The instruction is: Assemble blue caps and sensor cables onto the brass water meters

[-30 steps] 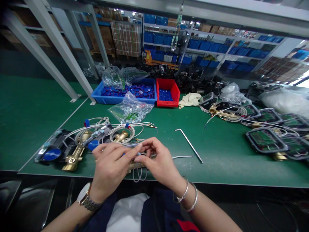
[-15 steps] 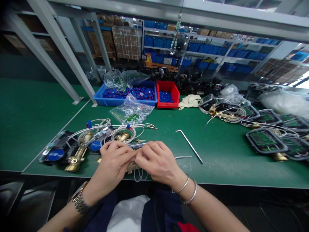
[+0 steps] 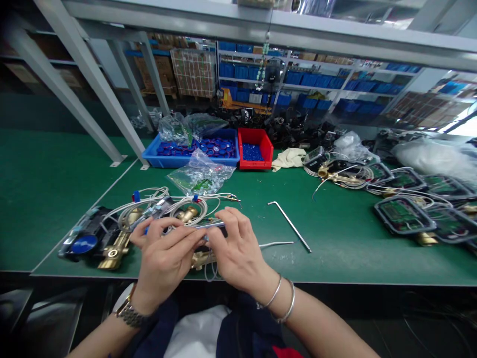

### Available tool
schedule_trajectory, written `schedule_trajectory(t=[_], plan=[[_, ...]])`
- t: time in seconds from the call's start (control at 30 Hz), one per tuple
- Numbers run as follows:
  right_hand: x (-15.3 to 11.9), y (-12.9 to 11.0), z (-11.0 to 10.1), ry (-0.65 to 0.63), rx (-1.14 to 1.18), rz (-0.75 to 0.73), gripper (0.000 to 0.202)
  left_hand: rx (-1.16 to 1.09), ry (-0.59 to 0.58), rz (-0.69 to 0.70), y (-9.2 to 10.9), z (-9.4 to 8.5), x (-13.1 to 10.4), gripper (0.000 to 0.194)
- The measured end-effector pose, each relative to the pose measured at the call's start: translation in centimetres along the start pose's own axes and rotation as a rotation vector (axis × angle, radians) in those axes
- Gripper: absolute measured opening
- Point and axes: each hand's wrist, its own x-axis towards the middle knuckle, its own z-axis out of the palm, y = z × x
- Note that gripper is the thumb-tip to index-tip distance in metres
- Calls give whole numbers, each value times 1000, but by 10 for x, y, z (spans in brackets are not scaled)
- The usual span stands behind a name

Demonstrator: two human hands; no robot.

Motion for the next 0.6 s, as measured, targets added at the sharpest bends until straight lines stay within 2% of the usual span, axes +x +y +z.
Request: schedule_trajectory(t=[0.07, 0.2, 0.27, 0.37, 0.43, 0.5, 0.57, 0.6], plan=[[-1, 3, 1, -11, -21, -39, 9, -12, -2, 13, 0, 1, 0, 19], [2, 4, 1, -105, 158, 128, 22, 80, 127, 88, 1, 3, 1, 27], [3, 4, 1, -59, 142, 112, 17, 79, 99, 73, 1, 3, 2, 25], [4, 6, 1, 16, 32, -3, 9, 44, 18, 51, 2, 5, 5, 19], [5, 6, 2, 1, 54, 30, 14, 56, 38, 73, 2, 8, 5, 18], [6, 6, 3, -37, 139, 128, 23, 81, 75, 92, 2, 10, 5, 20], [7, 7, 4, -33, 175, 167, 22, 87, 74, 82, 2, 11, 6, 20], [7, 9, 5, -3, 151, 142, 18, 76, 56, 65, 1, 11, 7, 20]])
